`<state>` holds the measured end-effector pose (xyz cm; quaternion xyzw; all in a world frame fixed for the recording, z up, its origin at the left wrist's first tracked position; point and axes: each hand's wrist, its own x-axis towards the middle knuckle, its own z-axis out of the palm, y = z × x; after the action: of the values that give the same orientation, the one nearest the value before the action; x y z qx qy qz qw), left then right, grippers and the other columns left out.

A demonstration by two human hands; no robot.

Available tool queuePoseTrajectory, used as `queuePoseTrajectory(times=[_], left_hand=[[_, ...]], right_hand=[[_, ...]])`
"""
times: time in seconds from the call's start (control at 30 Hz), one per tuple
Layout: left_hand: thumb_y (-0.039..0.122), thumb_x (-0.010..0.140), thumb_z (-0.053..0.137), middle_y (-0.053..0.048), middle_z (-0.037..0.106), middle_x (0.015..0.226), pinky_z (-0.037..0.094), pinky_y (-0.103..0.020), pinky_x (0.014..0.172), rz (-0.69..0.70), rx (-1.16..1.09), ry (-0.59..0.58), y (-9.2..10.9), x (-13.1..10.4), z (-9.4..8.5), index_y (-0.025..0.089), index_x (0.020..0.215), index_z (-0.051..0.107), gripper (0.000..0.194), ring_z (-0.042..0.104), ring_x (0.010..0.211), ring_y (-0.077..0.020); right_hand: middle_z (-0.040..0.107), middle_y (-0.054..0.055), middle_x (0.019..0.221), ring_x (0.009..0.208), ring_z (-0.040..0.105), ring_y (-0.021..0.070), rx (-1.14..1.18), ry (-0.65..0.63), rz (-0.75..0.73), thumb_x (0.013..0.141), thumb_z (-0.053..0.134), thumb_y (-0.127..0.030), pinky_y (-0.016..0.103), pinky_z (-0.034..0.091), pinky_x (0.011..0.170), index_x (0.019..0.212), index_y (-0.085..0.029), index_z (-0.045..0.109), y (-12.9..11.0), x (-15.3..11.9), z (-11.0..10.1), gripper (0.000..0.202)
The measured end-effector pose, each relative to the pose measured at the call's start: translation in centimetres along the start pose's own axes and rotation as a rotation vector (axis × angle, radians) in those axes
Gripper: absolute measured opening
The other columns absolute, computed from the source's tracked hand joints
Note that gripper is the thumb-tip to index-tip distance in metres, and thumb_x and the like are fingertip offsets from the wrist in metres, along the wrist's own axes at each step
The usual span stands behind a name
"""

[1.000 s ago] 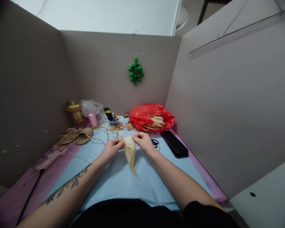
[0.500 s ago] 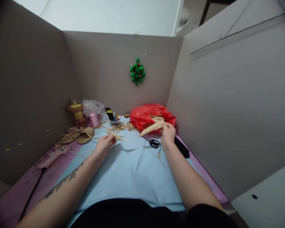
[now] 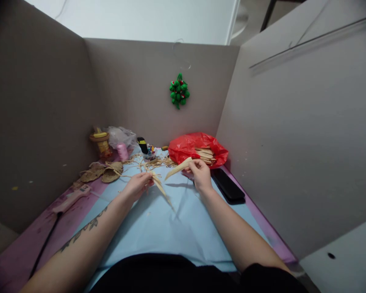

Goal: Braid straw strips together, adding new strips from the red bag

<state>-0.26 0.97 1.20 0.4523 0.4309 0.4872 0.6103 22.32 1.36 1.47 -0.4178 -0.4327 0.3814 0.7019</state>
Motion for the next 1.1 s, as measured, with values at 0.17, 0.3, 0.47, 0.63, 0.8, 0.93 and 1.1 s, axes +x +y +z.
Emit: queuePoseTrajectory(times=[0.17,0.3,0.47,0.63,0.8,0.93,1.1], left_hand=[[0.037,0.06,0.065,-0.001,0.06,0.062,0.04,-0.022,0.059,0.021,0.236,-0.128,-0.8,-0.4,0.4,0.013,0.065,0.06,0.025,0.054,0.062,-0.0127],[0.04,0.066,0.062,-0.001,0.061,0.064,0.04,-0.024,0.065,0.207,0.303,-0.039,-0.7,-0.4,0.6,0.015,0.063,0.056,0.027,0.056,0.069,-0.0155],[0.038,0.072,0.061,-0.008,0.062,0.11,0.035,-0.03,0.091,0.343,0.07,-0.203,0.8,-2.1,1.7,0.016,0.069,0.057,0.023,0.047,0.113,-0.0224],[0.04,0.071,0.061,-0.008,0.063,0.097,0.037,-0.03,0.086,0.313,0.171,-0.397,0.9,-3.2,2.6,0.015,0.063,0.059,0.027,0.052,0.103,-0.0221],[0.041,0.072,0.06,-0.001,0.057,0.067,0.038,-0.023,0.064,0.363,0.318,-0.259,0.3,-2.6,2.1,0.014,0.065,0.061,0.029,0.05,0.066,-0.0125],[0.04,0.07,0.063,0.001,0.054,0.062,0.035,-0.022,0.058,0.311,0.241,-0.223,-0.2,-2.1,2.1,0.013,0.065,0.06,0.028,0.046,0.059,-0.0104],[0.036,0.066,0.067,0.003,0.053,0.057,0.036,-0.021,0.056,0.214,-0.005,-0.187,-1.0,-1.9,2.9,0.012,0.064,0.058,0.025,0.045,0.053,-0.008]], right_hand=[[0.054,-0.004,0.057,0.048,0.048,0.0074,0.025,-0.117,0.06,0.066,0.066,-0.033,0.021,0.041,0.05,0.073,-0.017,0.053,0.3,-0.9,0.5,0.021],[0.052,-0.004,0.061,0.056,0.048,0.0093,-0.069,-0.162,-0.075,0.071,0.061,-0.036,0.023,0.043,0.058,0.07,-0.019,0.051,-0.2,-1.5,0.5,0.021],[0.054,0.0,0.068,0.063,0.049,0.0118,-0.394,-0.405,-0.255,0.076,0.056,-0.033,0.023,0.041,0.06,0.073,-0.018,0.054,-1.5,-3.6,1.7,0.015],[0.055,-0.001,0.062,0.057,0.047,0.0103,-0.551,-0.581,-0.23,0.077,0.053,-0.029,0.022,0.038,0.054,0.068,-0.017,0.056,-1.6,-5.2,3.0,0.015],[0.053,-0.002,0.056,0.052,0.045,0.0095,-0.587,-0.452,-0.158,0.073,0.057,-0.033,0.021,0.035,0.049,0.062,-0.016,0.055,-1.6,-5.3,3.2,0.02],[0.052,-0.003,0.054,0.049,0.044,0.009,-0.458,-0.479,-0.039,0.071,0.06,-0.037,0.021,0.034,0.047,0.061,-0.016,0.054,-1.9,-5.2,3.4,0.024],[0.05,-0.005,0.05,0.044,0.041,0.0072,-0.273,-0.453,0.053,0.069,0.061,-0.036,0.02,0.032,0.044,0.062,-0.016,0.054,-1.3,-5.1,3.7,0.022]])
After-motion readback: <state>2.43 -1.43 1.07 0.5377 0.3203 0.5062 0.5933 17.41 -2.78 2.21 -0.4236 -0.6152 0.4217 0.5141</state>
